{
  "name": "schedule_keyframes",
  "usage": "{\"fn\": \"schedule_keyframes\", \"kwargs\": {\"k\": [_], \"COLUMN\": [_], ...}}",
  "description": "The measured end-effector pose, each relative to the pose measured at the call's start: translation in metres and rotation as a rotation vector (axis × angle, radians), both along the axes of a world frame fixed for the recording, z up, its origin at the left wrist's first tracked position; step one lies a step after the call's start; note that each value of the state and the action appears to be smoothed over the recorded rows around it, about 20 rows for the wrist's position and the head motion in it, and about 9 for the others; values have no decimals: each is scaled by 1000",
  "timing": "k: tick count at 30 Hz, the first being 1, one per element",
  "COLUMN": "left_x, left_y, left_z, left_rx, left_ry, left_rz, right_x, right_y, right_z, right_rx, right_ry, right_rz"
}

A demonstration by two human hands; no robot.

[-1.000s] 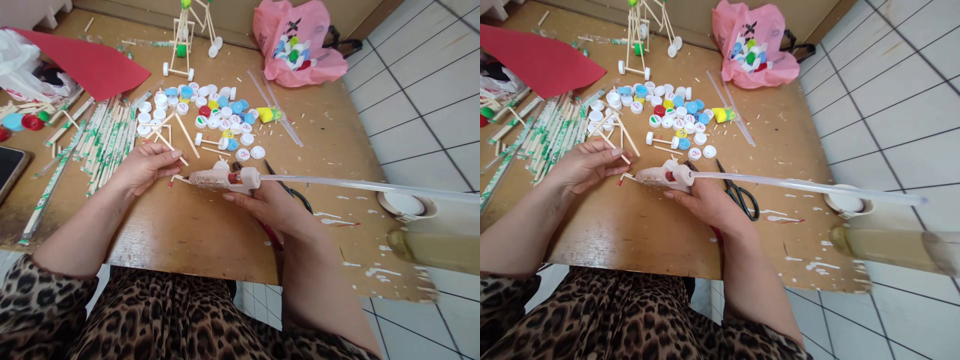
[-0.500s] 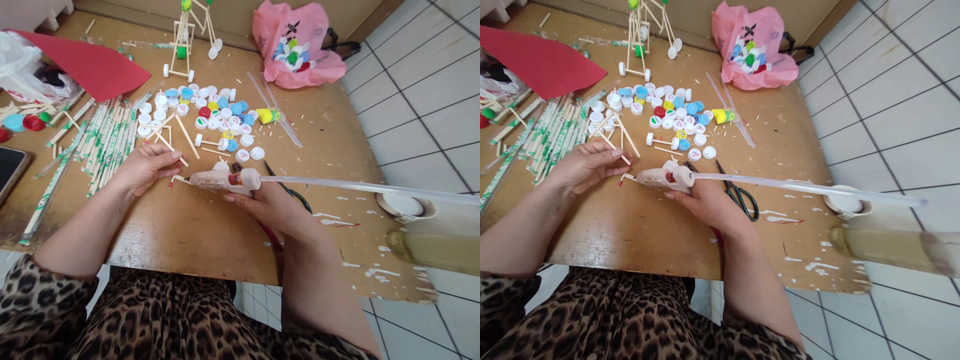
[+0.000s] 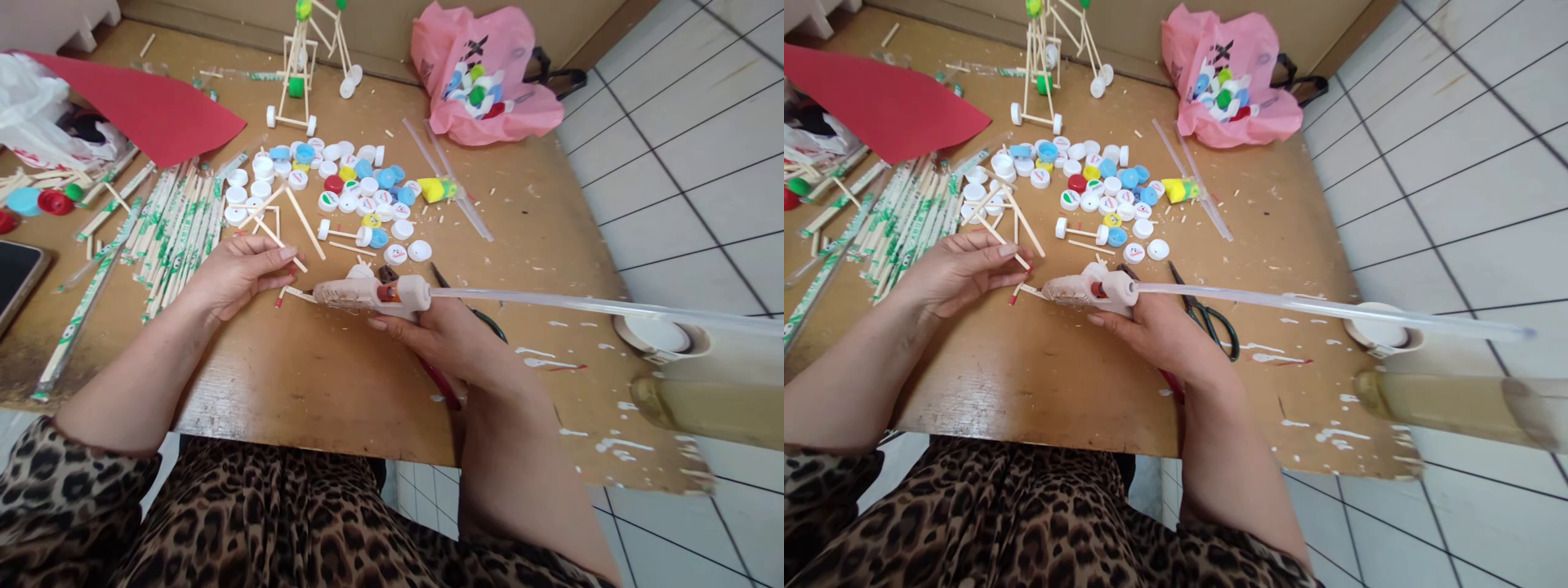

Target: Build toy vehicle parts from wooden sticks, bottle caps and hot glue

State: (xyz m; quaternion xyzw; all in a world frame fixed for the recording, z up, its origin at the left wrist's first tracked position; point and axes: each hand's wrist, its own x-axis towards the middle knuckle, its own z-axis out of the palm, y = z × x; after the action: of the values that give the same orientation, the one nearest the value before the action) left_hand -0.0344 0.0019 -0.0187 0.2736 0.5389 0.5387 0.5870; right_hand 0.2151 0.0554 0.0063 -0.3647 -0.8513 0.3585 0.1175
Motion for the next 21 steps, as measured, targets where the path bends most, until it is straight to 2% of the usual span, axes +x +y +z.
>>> {"fn": "schedule_keyframes", "kwargs": {"k": [9,21], "left_x": [1,1], "left_y": [0,1], "left_z": [1,2], "left_rx": [-14,-10], "left_ry": [-2,-13], "left_rz": [3,16], "right_x": [-2,0], "right_y": [2,3], "right_z": [2,-4], "right_rx": [-33,-13], "right_ry": [-18,60], "right_rz": [38,10]}}
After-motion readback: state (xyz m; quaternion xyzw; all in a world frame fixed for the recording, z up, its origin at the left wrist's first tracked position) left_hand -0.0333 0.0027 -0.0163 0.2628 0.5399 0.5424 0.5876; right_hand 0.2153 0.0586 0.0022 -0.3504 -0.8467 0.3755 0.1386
